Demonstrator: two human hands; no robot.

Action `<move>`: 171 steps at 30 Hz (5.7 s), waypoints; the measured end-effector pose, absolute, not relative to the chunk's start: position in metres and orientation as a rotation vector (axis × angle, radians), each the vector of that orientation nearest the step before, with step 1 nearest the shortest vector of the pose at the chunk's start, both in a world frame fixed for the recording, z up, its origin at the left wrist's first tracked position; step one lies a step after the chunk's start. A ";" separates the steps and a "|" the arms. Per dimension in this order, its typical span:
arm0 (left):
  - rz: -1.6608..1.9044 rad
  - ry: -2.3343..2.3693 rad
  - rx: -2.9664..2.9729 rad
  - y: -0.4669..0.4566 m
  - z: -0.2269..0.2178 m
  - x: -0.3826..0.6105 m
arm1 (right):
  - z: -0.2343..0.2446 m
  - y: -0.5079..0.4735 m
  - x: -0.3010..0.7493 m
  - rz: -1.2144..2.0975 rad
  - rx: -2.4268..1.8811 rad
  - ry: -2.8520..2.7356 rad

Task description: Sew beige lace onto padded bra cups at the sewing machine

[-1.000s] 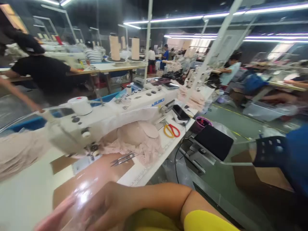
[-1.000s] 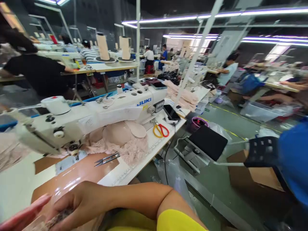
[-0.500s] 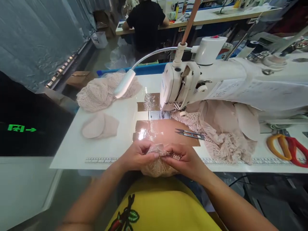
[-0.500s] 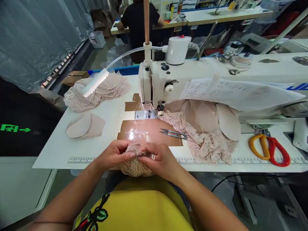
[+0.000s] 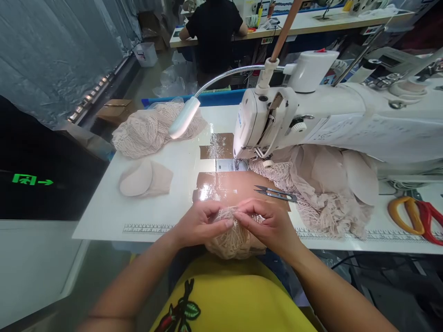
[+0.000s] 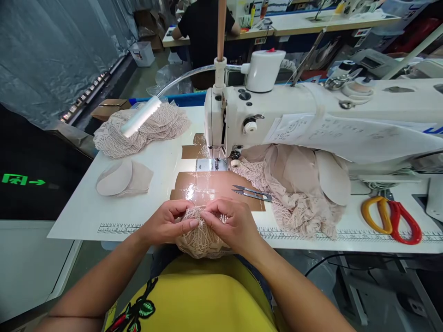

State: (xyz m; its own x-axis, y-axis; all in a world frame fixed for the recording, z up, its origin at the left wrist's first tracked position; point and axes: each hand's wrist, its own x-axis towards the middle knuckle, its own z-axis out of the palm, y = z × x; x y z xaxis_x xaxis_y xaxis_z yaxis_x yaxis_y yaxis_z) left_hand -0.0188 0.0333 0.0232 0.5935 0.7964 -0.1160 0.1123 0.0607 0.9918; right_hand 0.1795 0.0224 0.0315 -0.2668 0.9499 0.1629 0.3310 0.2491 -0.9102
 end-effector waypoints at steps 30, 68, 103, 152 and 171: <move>0.781 0.697 1.173 0.033 0.021 0.002 | 0.022 0.037 0.186 1.853 -1.013 -1.264; 0.546 0.988 2.789 0.124 0.002 0.020 | -0.004 0.089 0.194 0.000 -1.682 -2.558; 0.453 1.412 2.629 0.148 -0.020 0.008 | -0.020 0.092 0.198 -0.064 -1.567 -2.416; 0.003 0.769 2.806 0.164 0.010 -0.002 | -0.014 0.095 0.199 0.009 -1.596 -2.398; 0.316 1.048 2.735 0.105 0.002 0.002 | 0.013 0.081 0.225 0.286 -1.451 -2.390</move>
State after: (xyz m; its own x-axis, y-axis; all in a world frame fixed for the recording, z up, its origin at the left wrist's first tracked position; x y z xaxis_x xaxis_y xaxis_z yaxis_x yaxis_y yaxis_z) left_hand 0.0021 0.1052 0.0019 0.7264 0.6752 0.1280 0.6336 -0.7302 0.2558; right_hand 0.2254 0.0812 0.0134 -0.4274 0.8871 0.1741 0.8209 0.4615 -0.3362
